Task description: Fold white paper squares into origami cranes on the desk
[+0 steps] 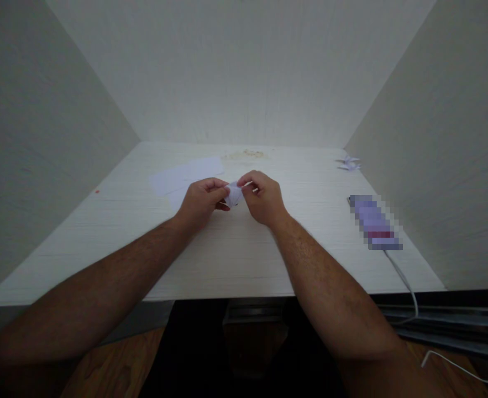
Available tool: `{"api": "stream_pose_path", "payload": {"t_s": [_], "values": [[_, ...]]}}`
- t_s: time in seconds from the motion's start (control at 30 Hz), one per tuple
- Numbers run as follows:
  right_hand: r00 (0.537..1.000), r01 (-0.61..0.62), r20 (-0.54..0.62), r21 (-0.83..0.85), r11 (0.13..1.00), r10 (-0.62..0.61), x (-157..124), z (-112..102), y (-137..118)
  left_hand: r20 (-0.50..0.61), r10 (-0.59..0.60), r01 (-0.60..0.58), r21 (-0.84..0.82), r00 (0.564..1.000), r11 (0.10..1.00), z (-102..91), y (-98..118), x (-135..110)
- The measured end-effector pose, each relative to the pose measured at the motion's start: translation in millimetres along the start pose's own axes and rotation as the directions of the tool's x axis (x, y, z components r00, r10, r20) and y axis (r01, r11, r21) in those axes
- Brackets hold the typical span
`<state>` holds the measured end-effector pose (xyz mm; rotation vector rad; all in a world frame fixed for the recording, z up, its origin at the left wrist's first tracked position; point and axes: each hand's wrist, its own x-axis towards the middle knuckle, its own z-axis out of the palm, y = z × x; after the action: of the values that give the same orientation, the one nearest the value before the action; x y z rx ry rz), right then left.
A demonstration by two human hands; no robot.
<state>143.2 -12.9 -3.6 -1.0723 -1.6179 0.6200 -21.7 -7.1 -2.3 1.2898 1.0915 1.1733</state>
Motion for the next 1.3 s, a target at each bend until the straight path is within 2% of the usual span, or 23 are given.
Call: {"api": "stream_pose_path", "payload": {"t_s": [0.1,0.2,0.4,0.53,0.63,0.9,1.13,1.3], "values": [[0.993,0.107,0.062,-0.142,0.984,-0.099,-1.1,-2.3,-2.3,-0.002,-0.009,0.009,-0.017,1.000,1.000,0.6,-1.4,0.5],[0.990,0.119,0.098,-0.166,0.979,-0.104,-1.4,-2.8,-2.8,0.015,-0.014,0.015,-0.040,1.000,0.999,1.2,-2.1,0.7],[0.997,0.039,0.077,-0.168,0.985,-0.027,-2.2,-1.8,-1.1,-0.009,-0.052,0.051,-0.098,0.999,0.994,2.4,0.8,0.8],[0.998,0.044,0.052,-0.166,0.985,-0.035,-1.5,-1.7,1.4,-0.023,-0.059,0.056,-0.115,0.998,0.992,3.4,1.4,0.4],[0.998,0.047,0.049,-0.167,0.985,-0.039,-0.8,-0.2,3.9,-0.038,-0.044,0.040,-0.093,0.998,0.995,4.5,0.2,0.3],[0.992,-0.042,0.110,-0.155,0.987,0.059,-0.7,6.0,5.3,-0.091,0.018,-0.024,-0.070,0.996,0.997,9.2,0.9,-1.3],[0.994,-0.044,0.091,-0.125,0.991,0.056,-1.4,8.3,3.9,-0.027,0.053,-0.051,0.043,0.998,0.998,10.1,3.3,-4.4],[0.984,-0.117,0.120,-0.120,0.986,0.132,0.0,4.4,-0.2,0.009,0.104,-0.105,0.133,0.995,0.986,6.8,1.2,-3.2]]}}
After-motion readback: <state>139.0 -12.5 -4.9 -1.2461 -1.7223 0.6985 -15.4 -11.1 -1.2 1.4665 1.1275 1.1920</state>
